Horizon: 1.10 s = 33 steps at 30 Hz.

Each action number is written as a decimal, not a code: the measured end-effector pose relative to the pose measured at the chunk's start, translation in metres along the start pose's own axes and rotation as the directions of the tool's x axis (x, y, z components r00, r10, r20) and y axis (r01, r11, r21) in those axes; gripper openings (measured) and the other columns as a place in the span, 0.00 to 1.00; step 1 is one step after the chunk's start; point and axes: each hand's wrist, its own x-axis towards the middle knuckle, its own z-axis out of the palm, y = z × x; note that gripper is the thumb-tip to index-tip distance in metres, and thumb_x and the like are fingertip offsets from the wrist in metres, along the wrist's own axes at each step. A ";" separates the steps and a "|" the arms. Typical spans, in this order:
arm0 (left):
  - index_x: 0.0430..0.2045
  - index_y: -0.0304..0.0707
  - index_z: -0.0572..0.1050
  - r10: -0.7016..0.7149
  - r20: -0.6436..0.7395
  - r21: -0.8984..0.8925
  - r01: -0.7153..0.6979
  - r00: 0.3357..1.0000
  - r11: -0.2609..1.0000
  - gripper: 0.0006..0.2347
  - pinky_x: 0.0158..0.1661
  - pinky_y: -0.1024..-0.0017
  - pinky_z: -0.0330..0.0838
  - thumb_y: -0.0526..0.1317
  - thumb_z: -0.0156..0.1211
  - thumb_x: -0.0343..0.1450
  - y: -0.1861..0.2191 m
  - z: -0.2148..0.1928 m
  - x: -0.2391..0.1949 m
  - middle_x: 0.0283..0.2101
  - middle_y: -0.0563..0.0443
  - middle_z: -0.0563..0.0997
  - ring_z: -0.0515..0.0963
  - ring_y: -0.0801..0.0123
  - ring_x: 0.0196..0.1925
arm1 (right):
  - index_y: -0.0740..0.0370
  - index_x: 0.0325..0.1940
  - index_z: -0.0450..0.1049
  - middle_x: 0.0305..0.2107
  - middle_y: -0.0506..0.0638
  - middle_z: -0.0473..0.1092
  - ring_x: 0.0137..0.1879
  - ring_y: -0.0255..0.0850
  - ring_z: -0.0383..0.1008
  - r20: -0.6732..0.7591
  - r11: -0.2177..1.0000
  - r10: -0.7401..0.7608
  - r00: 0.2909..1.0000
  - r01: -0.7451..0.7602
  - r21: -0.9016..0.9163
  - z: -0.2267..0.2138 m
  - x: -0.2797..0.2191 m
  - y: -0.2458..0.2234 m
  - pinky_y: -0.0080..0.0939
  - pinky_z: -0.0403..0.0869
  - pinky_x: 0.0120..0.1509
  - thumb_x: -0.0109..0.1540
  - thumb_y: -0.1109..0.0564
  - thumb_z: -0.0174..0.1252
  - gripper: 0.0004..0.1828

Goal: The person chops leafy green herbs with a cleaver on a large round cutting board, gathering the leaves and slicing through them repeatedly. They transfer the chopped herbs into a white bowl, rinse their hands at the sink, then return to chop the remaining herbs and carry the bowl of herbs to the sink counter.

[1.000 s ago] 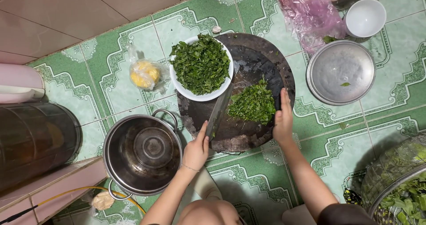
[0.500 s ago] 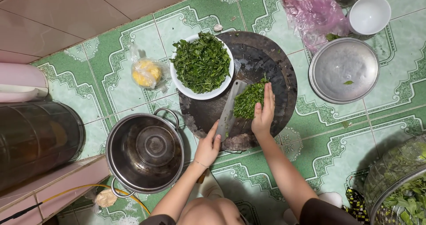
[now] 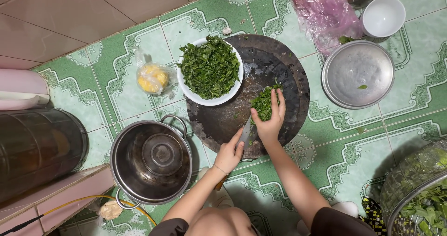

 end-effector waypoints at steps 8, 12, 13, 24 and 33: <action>0.68 0.49 0.63 0.082 -0.040 0.053 -0.079 0.996 0.995 0.22 0.38 0.49 0.76 0.42 0.50 0.76 0.030 -0.036 -0.016 0.28 0.27 0.81 0.82 0.34 0.34 | 0.63 0.75 0.62 0.72 0.63 0.56 0.77 0.60 0.59 -0.052 0.997 -0.069 0.996 0.068 -0.020 0.004 0.013 -0.040 0.59 0.62 0.79 0.56 0.54 0.75 0.46; 0.68 0.48 0.64 0.132 -0.118 0.132 -0.116 0.984 0.984 0.22 0.36 0.50 0.76 0.41 0.51 0.75 0.057 -0.083 -0.030 0.27 0.28 0.81 0.82 0.35 0.31 | 0.63 0.76 0.61 0.73 0.63 0.55 0.78 0.60 0.58 -0.093 0.991 -0.116 0.989 0.122 0.052 0.019 0.033 -0.090 0.58 0.62 0.81 0.57 0.56 0.73 0.46; 0.68 0.48 0.64 0.135 -0.126 0.136 -0.118 0.983 0.984 0.22 0.36 0.50 0.76 0.41 0.51 0.75 0.065 -0.098 -0.031 0.27 0.28 0.81 0.82 0.35 0.31 | 0.63 0.76 0.61 0.73 0.63 0.55 0.78 0.60 0.58 -0.094 0.990 -0.122 0.988 0.128 0.059 0.027 0.038 -0.101 0.58 0.62 0.81 0.57 0.56 0.73 0.46; 0.69 0.53 0.61 0.165 -0.226 0.476 -0.039 0.960 0.879 0.24 0.28 0.47 0.71 0.40 0.52 0.75 0.088 -0.188 -0.012 0.17 0.33 0.76 0.78 0.38 0.22 | 0.62 0.76 0.61 0.73 0.64 0.54 0.79 0.61 0.57 -0.171 0.961 -0.206 0.963 0.232 0.148 0.103 0.083 -0.135 0.59 0.60 0.82 0.62 0.55 0.69 0.41; 0.69 0.55 0.61 0.125 -0.303 0.564 0.072 0.945 0.822 0.25 0.26 0.49 0.72 0.38 0.53 0.73 0.097 -0.196 -0.023 0.20 0.38 0.78 0.79 0.43 0.22 | 0.59 0.77 0.60 0.74 0.63 0.55 0.79 0.62 0.56 -0.053 0.981 -0.195 0.979 0.195 0.007 0.121 0.080 -0.103 0.64 0.53 0.83 0.64 0.53 0.65 0.39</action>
